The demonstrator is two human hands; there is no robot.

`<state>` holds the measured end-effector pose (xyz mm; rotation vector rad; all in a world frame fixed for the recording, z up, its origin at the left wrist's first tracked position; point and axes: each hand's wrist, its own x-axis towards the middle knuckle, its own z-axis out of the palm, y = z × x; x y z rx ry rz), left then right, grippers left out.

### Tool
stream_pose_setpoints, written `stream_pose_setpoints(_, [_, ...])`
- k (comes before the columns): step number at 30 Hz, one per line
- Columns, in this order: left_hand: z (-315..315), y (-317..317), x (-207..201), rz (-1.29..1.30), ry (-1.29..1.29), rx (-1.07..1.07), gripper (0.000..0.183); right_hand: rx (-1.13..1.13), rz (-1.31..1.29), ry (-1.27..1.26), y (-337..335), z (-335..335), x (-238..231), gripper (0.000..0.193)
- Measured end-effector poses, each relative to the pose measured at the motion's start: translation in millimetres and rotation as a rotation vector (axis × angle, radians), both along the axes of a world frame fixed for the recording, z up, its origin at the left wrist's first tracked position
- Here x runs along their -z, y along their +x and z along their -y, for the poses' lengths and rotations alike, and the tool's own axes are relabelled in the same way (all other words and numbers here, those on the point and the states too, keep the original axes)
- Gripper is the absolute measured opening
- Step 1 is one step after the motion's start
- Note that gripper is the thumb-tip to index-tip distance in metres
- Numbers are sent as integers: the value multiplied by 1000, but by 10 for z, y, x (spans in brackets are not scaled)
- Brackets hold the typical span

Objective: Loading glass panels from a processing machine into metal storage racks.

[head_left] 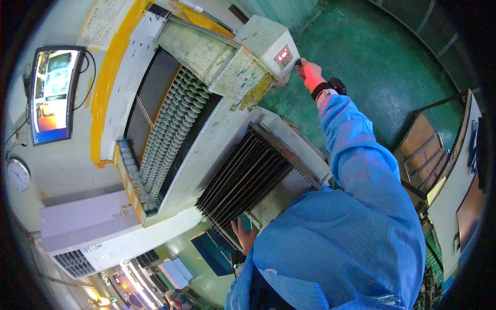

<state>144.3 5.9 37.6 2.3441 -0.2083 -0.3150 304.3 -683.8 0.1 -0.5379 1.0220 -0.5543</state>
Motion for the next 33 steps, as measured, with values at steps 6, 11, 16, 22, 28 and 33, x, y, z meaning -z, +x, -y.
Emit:
stream_pose_setpoints(6, [-23,7,-14,58,106,79,82,5,14,20,12,-11,38,21])
stream_pose_setpoints(11, [-17,16,-9,45,65,73,81,-4,39,2,-7,10,34,21])
stream_pose_setpoints(16, [54,19,-95,-20,83,27,80,-3,13,0,18,25,85,21])
stream_pose_setpoints(22, [104,4,-150,53,199,66,79,19,14,-7,19,-8,58,23])
stream_pose_setpoints(28, [68,8,-114,67,190,75,80,2,21,2,19,24,91,23])
stream_pose_setpoints(33, [4,15,-47,65,114,59,81,-3,41,-2,-3,7,36,21])
